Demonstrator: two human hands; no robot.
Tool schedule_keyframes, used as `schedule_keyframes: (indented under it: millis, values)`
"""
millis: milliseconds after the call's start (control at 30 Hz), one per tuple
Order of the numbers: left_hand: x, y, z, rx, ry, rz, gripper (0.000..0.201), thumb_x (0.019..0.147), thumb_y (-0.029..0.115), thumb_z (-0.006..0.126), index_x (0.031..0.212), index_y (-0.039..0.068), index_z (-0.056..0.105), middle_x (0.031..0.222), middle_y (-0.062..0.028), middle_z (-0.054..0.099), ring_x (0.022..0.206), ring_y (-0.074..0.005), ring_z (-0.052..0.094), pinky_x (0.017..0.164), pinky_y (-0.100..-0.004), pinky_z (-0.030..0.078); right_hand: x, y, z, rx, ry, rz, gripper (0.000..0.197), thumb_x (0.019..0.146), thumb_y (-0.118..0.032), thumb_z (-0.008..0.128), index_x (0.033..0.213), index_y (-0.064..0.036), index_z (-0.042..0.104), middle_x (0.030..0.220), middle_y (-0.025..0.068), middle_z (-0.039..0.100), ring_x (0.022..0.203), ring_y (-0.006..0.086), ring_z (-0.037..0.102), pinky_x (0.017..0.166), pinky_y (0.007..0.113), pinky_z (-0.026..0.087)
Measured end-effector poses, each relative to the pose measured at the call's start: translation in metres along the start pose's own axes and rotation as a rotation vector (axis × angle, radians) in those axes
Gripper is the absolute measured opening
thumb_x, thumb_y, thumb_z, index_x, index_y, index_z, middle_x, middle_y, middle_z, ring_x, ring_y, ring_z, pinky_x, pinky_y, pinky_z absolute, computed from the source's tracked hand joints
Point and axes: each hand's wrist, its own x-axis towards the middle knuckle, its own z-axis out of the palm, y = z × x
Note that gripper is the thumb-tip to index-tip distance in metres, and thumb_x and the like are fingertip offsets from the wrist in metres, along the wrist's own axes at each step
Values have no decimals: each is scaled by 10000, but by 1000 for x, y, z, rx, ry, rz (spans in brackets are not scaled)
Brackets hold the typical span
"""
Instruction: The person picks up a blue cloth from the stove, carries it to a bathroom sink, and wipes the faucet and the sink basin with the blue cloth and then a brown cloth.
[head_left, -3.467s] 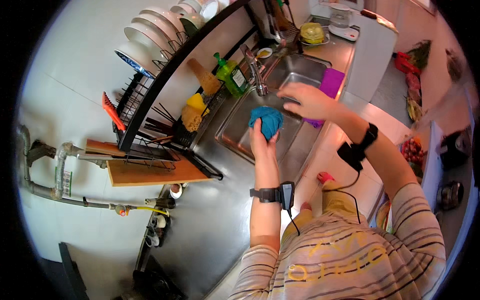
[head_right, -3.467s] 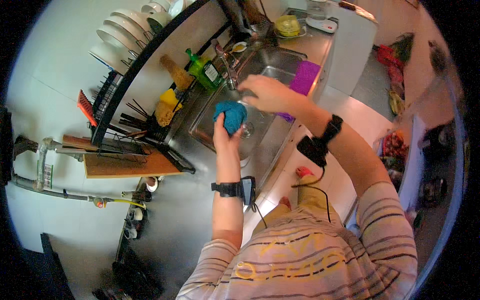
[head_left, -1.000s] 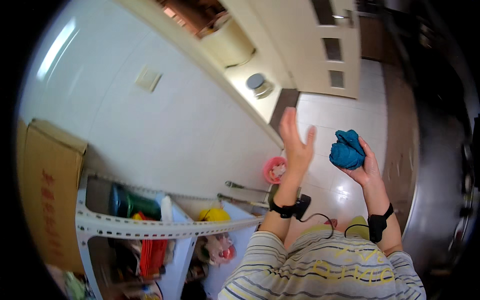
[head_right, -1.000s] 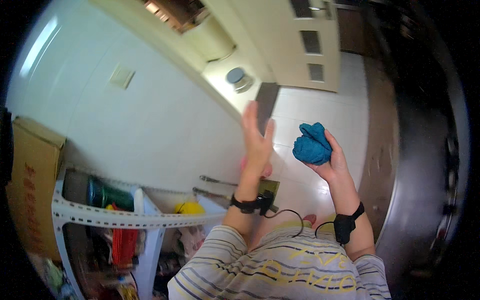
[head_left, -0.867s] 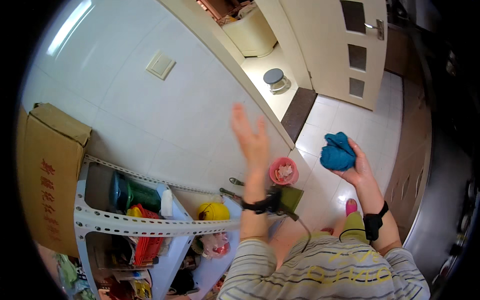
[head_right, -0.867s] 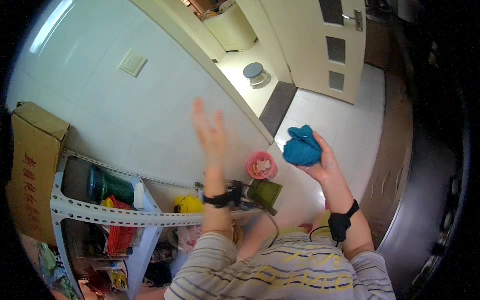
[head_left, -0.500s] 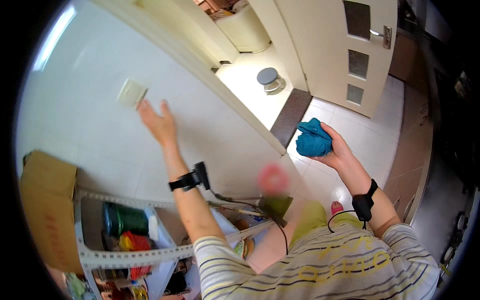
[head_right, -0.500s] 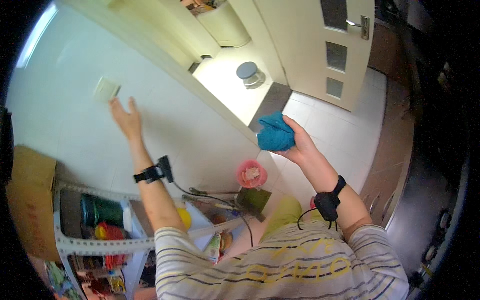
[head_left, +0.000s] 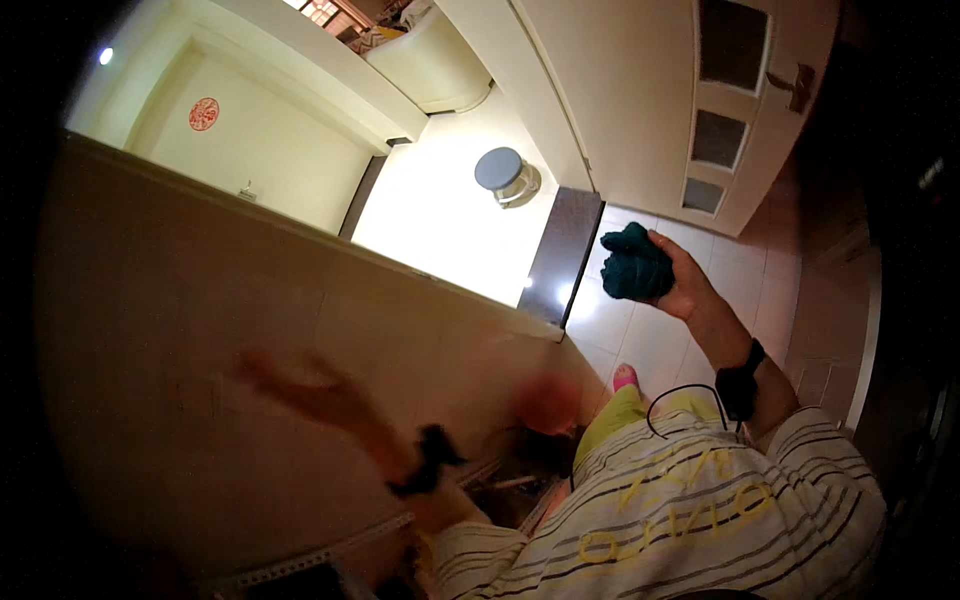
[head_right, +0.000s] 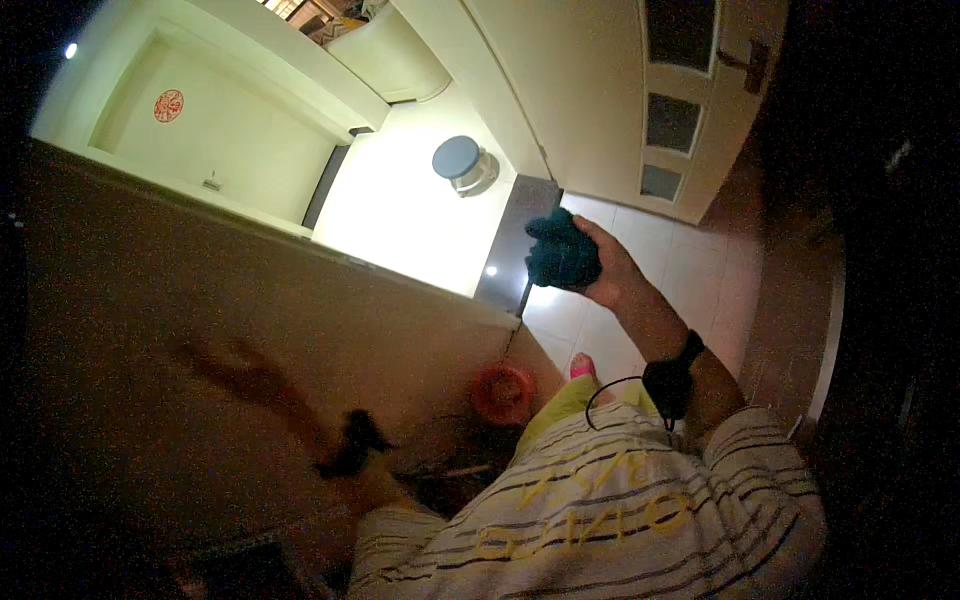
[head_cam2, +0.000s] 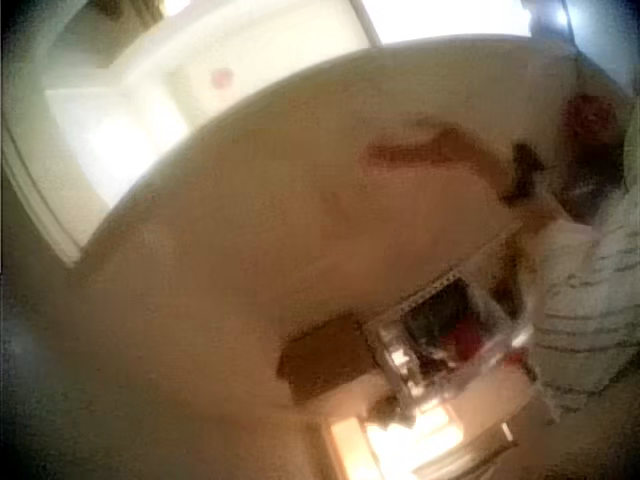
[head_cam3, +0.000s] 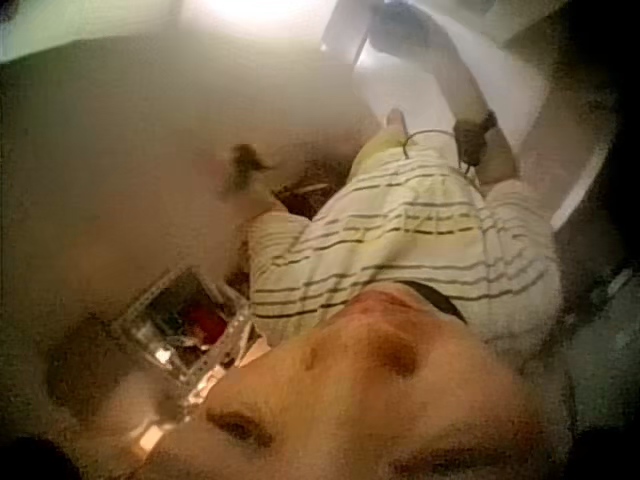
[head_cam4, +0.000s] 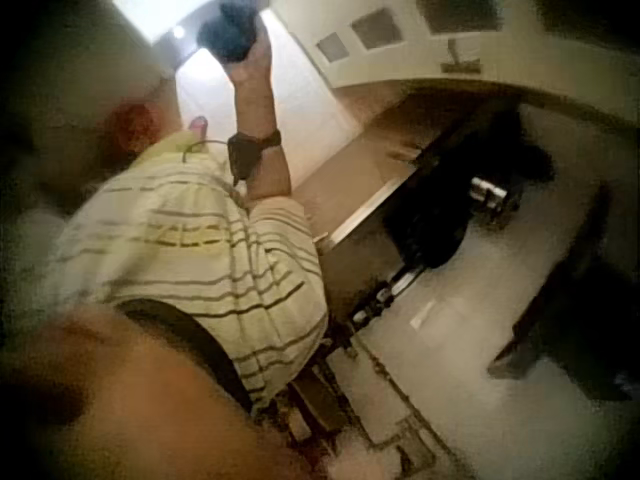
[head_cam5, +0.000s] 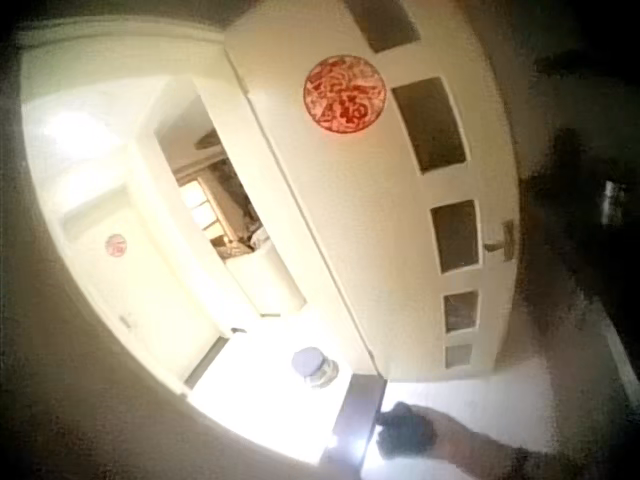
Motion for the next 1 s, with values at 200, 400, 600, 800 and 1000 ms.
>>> schedule_keyframes:
  millis: [200, 400, 600, 800, 1000]
  values:
    - [-108, 200, 108, -1128, -788, -432, 608, 762, 228, 638, 1270, 24, 373, 1208, -159, 437, 1112, -267, 435, 931, -397, 361, 81, -14, 26, 121, -68, 72, 436, 947, -360, 381, 1212, -21, 454, 1151, 167, 552, 1013, 297, 585, 896, 487, 471]
    - [-148, 262, 218, -1509, -1052, -980, 648, 631, 68, 794, 1171, 36, 436, 1046, -121, 548, 943, -203, 555, 825, -304, 454, 138, -100, -14, -575, 55, 101, 440, 954, -418, 361, 1286, -140, 433, 1253, 31, 481, 1151, 188, 466, 939, 420, 414]
    - [-119, 275, 334, -1584, -937, -1341, 525, 731, 4, 682, 1179, 41, 411, 1008, -94, 565, 930, -183, 576, 828, -299, 480, 128, -336, -171, -2120, 1023, -1485, 341, 922, -181, 479, 1229, -33, 477, 1274, 169, 460, 1188, 300, 425, 1025, 405, 309]
    - [-70, 269, 442, -1740, -652, -1339, 502, 786, 72, 625, 1216, 33, 368, 1078, -118, 520, 976, -222, 536, 813, -323, 447, 80, -433, -205, -2338, 1432, -1094, 366, 955, -274, 383, 1174, -14, 517, 1203, 178, 521, 1131, 319, 480, 927, 384, 393]
    - [-52, 231, 528, -1750, -552, -1369, 562, 744, -62, 636, 1220, 79, 373, 1084, -96, 516, 1019, -207, 535, 899, -349, 435, 105, -437, -174, -2407, 1793, -135, 375, 965, -301, 338, 1160, -51, 537, 1136, 140, 572, 1030, 318, 545, 819, 370, 442]
